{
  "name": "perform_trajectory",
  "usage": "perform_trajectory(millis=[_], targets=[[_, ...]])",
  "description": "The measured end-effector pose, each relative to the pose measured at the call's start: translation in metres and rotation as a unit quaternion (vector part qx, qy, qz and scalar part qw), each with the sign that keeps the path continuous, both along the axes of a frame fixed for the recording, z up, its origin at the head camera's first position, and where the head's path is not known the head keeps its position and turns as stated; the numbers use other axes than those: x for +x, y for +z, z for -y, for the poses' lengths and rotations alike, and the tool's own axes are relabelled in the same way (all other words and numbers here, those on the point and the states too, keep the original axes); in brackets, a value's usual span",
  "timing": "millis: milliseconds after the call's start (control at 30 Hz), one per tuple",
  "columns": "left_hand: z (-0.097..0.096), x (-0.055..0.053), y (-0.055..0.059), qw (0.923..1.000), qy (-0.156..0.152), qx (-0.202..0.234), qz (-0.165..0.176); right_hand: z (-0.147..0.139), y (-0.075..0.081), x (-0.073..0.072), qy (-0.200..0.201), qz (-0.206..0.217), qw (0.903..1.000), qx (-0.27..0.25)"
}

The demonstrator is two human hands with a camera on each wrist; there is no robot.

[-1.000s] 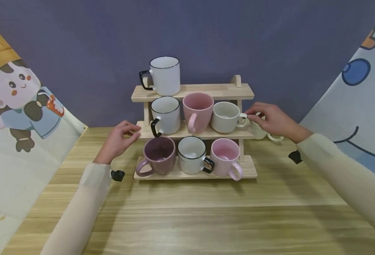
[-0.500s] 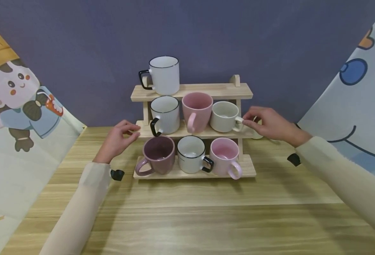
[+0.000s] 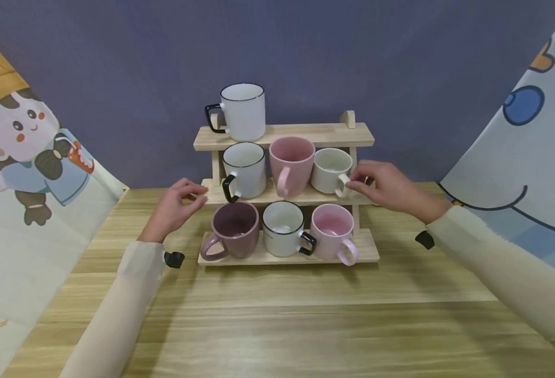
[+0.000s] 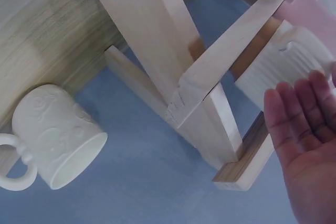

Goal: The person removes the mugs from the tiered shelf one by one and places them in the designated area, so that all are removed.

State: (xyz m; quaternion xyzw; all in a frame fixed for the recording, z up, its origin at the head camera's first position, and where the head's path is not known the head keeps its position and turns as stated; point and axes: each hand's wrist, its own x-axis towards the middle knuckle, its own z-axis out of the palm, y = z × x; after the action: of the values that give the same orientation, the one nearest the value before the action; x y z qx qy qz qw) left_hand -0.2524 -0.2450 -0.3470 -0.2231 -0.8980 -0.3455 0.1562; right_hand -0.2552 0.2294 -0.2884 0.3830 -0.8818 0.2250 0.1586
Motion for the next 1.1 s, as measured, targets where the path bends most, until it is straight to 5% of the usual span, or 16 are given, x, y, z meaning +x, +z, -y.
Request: perform_trajectory(millis=[267,567,1100], targets=[[0.000,-0.001,-0.001,0.9999,-0.004,0.001,-0.011,-0.017,-0.005,-0.004,-0.018,0.006,0.9998,0.001],[0.000,0.000,0.000,1.0000,-0.001,0.000,-0.007,-0.041,-0.021,-0.011,-0.029,0.061,0.9977,0.009],[-0.001,0.000,-0.002,1.0000,0.001,0.005,-0.006,-0.046,-0.040,-0.009,-0.064,0.103,0.9926,-0.009]])
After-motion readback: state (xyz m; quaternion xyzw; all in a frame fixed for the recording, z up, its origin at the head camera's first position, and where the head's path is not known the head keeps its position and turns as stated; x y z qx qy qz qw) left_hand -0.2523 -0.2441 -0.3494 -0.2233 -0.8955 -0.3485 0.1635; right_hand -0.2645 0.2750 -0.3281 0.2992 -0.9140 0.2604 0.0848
